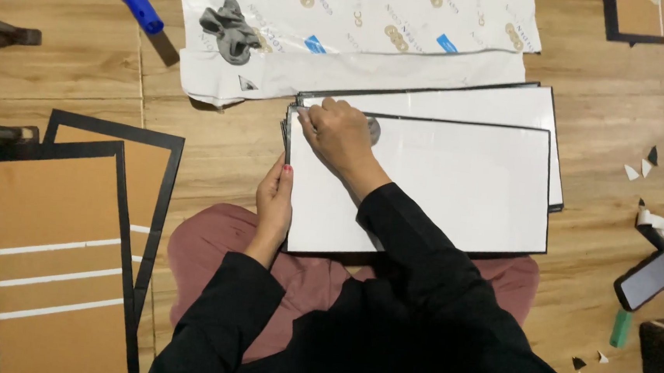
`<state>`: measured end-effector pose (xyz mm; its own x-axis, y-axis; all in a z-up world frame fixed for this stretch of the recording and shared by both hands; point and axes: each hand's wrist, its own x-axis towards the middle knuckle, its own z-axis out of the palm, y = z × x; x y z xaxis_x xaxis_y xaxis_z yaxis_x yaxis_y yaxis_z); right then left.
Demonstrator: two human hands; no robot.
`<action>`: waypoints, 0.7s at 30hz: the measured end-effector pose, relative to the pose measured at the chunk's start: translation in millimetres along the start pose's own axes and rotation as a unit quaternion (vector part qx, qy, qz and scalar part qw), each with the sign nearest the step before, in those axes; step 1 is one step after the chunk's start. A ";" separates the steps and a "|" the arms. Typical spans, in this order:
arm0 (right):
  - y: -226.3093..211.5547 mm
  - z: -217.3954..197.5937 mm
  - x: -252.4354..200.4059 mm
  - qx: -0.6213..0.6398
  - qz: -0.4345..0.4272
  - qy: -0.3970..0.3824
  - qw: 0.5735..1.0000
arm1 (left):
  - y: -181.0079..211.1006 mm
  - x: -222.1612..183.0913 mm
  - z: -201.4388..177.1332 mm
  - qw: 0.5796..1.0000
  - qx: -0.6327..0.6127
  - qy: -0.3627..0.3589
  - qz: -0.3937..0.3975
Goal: Wiping down white rectangular panels with a cloth and stacking them on the floor.
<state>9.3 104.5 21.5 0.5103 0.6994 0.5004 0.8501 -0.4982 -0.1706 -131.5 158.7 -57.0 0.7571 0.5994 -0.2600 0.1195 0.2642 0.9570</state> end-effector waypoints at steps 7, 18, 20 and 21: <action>44.7 -22.0 56.6 0.420 0.377 0.058 0.823 | 19.9 2.2 3.8 1.000 -0.002 -0.021 -0.023; 59.1 4.8 36.2 0.335 0.296 0.052 0.893 | 6.4 2.5 3.8 0.999 -0.019 -0.031 0.007; 50.1 -39.0 43.6 0.343 0.273 0.110 0.892 | 6.5 1.8 4.2 0.999 -0.021 -0.029 0.007; 45.5 -60.9 48.5 0.350 0.247 0.169 0.888 | 7.4 1.9 4.0 0.999 -0.022 -0.029 0.010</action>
<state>64.8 84.6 89.7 0.8759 0.2308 0.4236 0.4660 -0.1780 -0.8667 -126.6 158.7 -49.9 0.7948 0.5611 -0.2313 0.0759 0.2862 0.9552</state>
